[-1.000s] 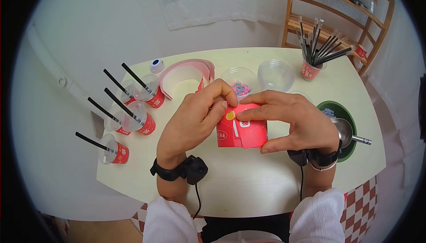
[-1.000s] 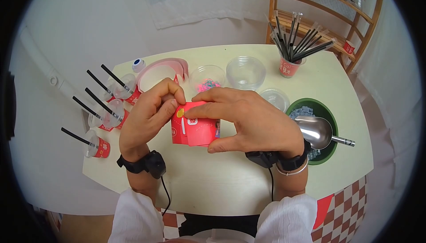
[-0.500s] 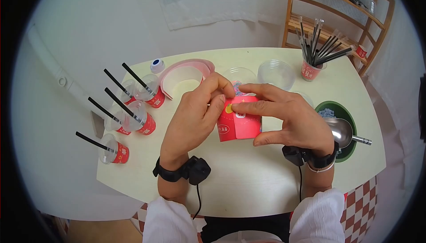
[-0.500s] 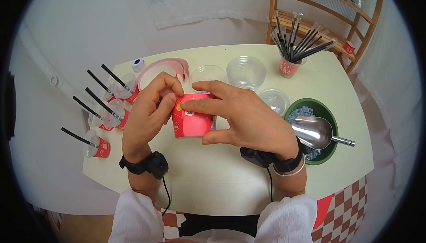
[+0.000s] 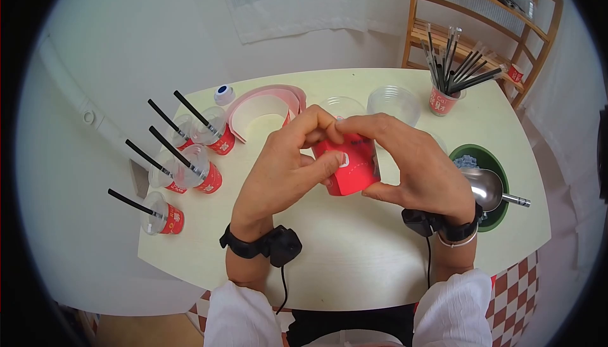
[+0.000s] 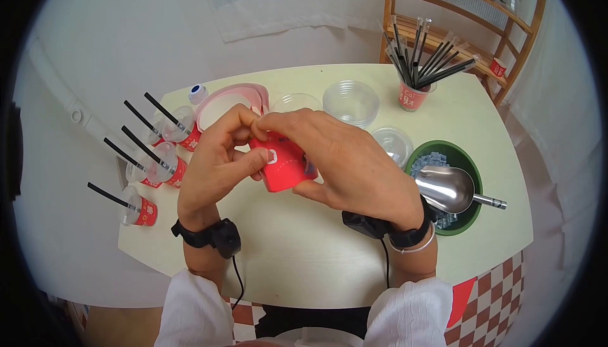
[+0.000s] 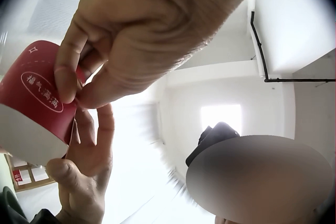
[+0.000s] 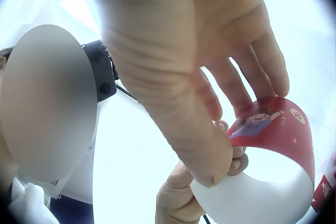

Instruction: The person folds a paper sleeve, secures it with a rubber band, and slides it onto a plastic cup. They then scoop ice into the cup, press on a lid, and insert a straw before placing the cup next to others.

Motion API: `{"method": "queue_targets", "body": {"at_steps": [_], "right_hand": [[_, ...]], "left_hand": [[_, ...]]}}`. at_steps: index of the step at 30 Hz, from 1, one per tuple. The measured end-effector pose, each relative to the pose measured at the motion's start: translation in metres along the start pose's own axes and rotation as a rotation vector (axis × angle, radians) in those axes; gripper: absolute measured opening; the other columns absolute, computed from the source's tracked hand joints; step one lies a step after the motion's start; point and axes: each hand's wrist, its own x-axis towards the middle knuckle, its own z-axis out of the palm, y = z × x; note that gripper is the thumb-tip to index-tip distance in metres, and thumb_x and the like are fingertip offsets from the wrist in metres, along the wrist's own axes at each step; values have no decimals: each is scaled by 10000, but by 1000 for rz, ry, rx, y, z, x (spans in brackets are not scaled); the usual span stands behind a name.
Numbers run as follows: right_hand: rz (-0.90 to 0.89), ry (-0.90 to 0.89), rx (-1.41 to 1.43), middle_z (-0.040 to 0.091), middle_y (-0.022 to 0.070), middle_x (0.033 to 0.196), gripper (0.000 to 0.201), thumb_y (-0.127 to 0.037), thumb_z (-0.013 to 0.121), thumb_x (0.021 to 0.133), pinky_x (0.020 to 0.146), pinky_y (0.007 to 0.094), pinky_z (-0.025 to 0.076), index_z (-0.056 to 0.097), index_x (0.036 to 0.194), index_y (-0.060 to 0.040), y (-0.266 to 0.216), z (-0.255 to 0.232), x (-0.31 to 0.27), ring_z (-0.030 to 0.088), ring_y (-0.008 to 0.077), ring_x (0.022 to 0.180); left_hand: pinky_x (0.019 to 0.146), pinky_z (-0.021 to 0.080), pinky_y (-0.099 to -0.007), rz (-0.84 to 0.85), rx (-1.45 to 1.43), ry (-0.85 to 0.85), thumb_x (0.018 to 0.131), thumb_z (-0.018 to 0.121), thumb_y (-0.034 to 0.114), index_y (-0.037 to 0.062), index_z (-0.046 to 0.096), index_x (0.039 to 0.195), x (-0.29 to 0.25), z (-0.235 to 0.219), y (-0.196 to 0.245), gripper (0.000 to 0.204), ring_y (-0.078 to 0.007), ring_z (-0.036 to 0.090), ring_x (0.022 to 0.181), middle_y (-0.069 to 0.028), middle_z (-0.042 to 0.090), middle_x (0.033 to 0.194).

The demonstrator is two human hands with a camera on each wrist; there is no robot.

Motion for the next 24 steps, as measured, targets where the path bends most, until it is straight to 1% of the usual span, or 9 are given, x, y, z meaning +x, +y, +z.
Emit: {"method": "queue_targets", "body": {"at_steps": [2, 4, 5, 8, 12, 17, 20, 21, 24], "right_hand": [[-67, 147, -35, 551, 106, 1194, 650, -76, 773, 575, 907, 387, 455, 551, 1186, -97, 0, 9, 2, 525, 314, 1117], [-170, 313, -141, 547, 95, 1140, 558, -52, 756, 577, 840, 400, 467, 580, 1105, -100, 2, 13, 7, 524, 317, 1048], [-222, 396, -195, 546, 89, 1113, 513, -39, 747, 578, 806, 406, 474, 594, 1064, -101, 3, 16, 9, 524, 319, 1013], [-271, 489, -336, 544, 77, 1126, 432, -55, 760, 553, 811, 407, 463, 630, 962, -102, 9, 31, 12, 522, 304, 1005], [-208, 668, -616, 575, 40, 1042, 292, -95, 748, 574, 743, 365, 427, 625, 839, -99, 7, 46, 13, 537, 248, 971], [-246, 757, -631, 571, -1, 877, 214, -117, 729, 606, 644, 313, 376, 617, 788, -110, 9, 50, 13, 538, 192, 808], [-263, 728, -618, 540, -30, 762, 197, -133, 727, 622, 596, 295, 337, 626, 791, -123, 12, 50, 12, 513, 157, 694], [-263, 711, -619, 528, -39, 723, 191, -139, 726, 628, 581, 290, 323, 631, 793, -127, 14, 50, 12, 502, 146, 657], [-248, 728, -593, 511, -43, 678, 187, -159, 731, 642, 568, 290, 316, 641, 804, -130, 21, 53, 15, 493, 132, 612]], "left_hand": [[596, 535, -225, 56, -67, 72, 829, 595, 6, 6, 506, 903, 2, -1, -4, 116, -94, 574, 765, -48, 564, 845], [581, 527, -220, 174, -193, 206, 825, 608, 6, 6, 512, 886, 7, 3, -9, 114, -92, 573, 759, -41, 563, 819], [579, 517, -212, 148, -210, 294, 830, 621, 13, 10, 511, 881, 7, 6, -8, 120, -90, 575, 758, -35, 568, 802], [602, 512, -206, 221, -277, 353, 836, 627, 12, 15, 508, 884, 9, 14, -15, 128, -93, 579, 768, -33, 569, 807], [630, 510, -219, 315, -330, 416, 839, 623, -4, 25, 505, 894, 12, 29, -28, 134, -98, 580, 788, -49, 587, 845], [787, 508, -282, 303, -487, 477, 849, 623, 23, 37, 488, 1009, 12, 34, -35, 209, -120, 586, 855, -74, 601, 939], [879, 480, -320, 184, -721, 470, 864, 620, 72, 43, 465, 1112, 13, 28, -21, 294, -143, 583, 941, -67, 595, 1004], [896, 475, -337, 159, -742, 459, 873, 617, 109, 44, 455, 1162, 14, 25, -27, 338, -157, 570, 1005, -58, 587, 1052], [879, 480, -331, 118, -845, 388, 868, 624, 104, 46, 448, 1165, 14, 26, -34, 349, -148, 572, 987, -56, 589, 1049]]}}
